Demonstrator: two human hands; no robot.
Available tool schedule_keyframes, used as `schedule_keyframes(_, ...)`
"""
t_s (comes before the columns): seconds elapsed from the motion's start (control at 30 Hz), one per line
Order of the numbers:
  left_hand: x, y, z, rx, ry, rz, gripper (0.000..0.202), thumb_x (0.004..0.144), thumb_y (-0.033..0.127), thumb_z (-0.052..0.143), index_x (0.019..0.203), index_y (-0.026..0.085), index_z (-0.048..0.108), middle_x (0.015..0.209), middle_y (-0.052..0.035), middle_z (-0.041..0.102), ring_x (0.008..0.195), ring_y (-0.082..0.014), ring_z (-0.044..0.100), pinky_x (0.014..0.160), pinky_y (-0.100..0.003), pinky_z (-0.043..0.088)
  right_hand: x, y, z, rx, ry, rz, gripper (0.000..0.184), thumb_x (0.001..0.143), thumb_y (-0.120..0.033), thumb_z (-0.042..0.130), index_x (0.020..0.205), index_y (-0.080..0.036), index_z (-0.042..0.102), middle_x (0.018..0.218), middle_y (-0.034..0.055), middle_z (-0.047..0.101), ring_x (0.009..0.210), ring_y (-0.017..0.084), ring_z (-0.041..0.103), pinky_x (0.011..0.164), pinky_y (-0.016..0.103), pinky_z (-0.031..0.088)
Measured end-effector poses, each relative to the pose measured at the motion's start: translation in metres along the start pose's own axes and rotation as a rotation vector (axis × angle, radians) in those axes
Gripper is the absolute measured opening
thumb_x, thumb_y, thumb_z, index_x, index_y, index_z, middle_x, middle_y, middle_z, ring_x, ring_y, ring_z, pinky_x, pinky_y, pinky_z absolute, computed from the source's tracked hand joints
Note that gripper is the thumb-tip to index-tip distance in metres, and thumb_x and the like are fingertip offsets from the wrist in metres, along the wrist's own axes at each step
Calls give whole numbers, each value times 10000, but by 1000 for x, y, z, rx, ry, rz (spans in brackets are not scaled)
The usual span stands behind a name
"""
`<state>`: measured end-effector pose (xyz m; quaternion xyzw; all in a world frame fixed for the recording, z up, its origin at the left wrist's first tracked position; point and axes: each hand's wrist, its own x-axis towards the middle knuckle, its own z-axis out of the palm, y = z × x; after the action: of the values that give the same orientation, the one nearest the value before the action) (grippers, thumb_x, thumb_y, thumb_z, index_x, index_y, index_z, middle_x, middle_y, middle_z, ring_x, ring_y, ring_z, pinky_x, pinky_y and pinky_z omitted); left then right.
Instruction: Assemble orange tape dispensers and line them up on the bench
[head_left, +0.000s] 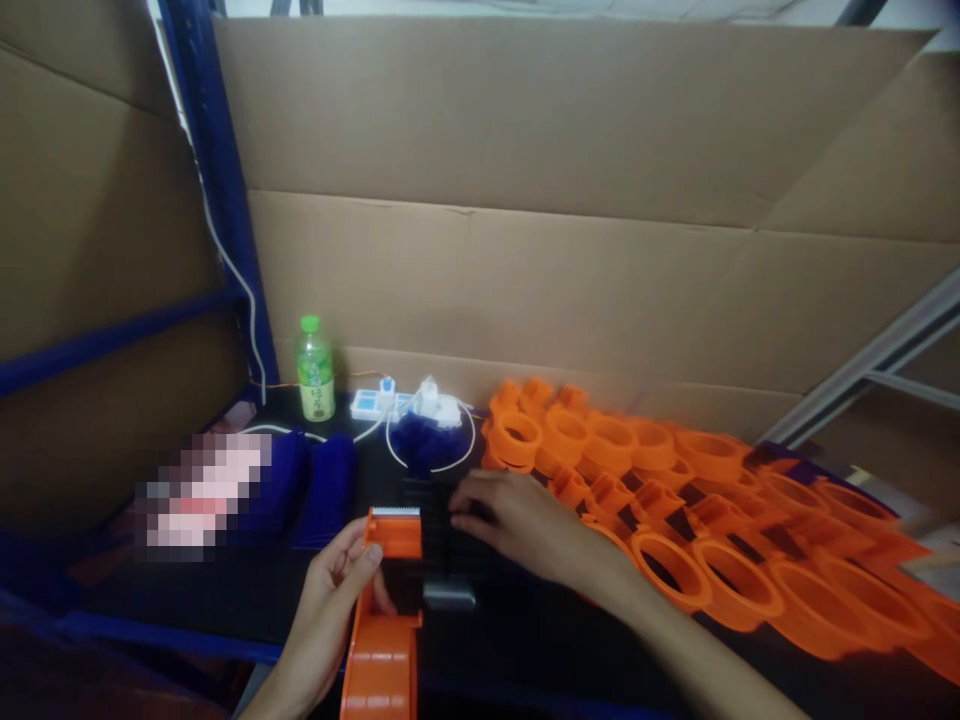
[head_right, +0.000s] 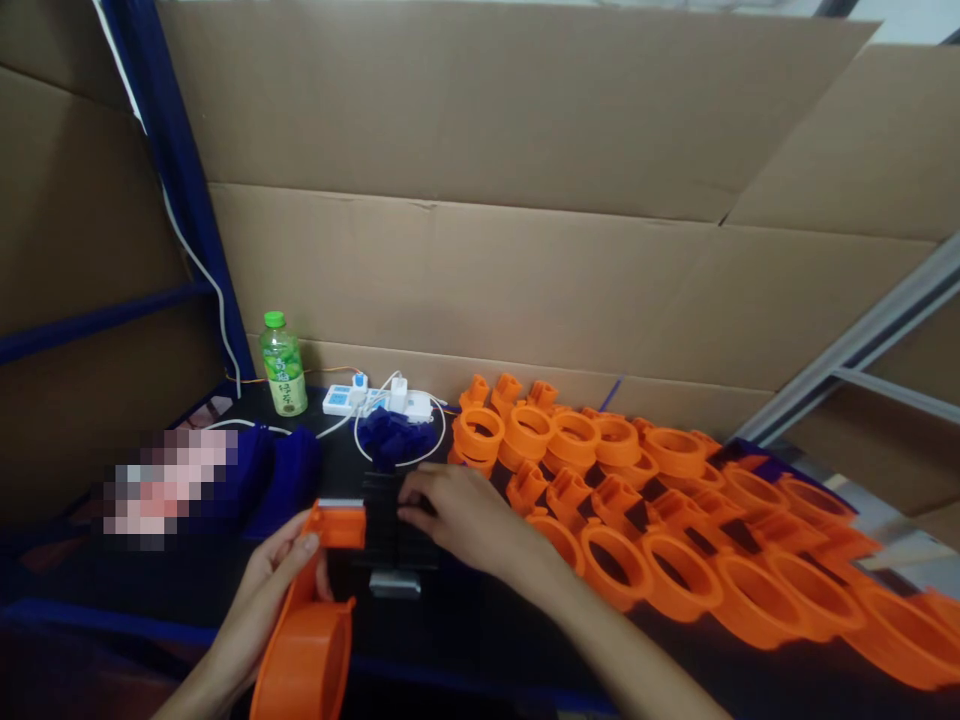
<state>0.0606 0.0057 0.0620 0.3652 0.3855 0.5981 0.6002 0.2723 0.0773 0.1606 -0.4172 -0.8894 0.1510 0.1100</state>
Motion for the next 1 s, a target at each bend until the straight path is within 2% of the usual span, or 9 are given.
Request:
schedule_keyframes(0.17,-1,-3,-1,7,20,-4,428,836,396,675,1188,156,637,539,30,614,485,-106,520,572,-204,433,-24,2,17,-228,-45,-23,138,871,-226,642,1008,-229,655,1046,25,633,891,163,611,703,253,422)
schedule_keyframes(0.4,0,-3,-1,39,5,3,412,854,383,658,1201,162,633,539,25,624,501,-110,527,593,-208,428,-28,11,33,-391,8,-54,129,867,-242,660,991,-224,630,1020,20,622,857,171,585,605,261,355)
schedule_keyframes(0.8,3,-5,-3,61,-15,5,443,851,400,655,1226,166,624,520,25,625,477,-106,524,578,-201,412,-28,9,37,-469,26,-75,89,869,-219,645,956,-207,630,978,30,621,827,167,575,582,272,326)
schedule_keyframes(1.0,2,-9,-6,67,-18,3,459,866,405,639,1254,164,602,523,25,624,470,-105,523,558,-198,390,-28,9,33,-422,15,-56,128,859,-225,647,986,-211,640,988,30,630,809,160,582,599,268,338)
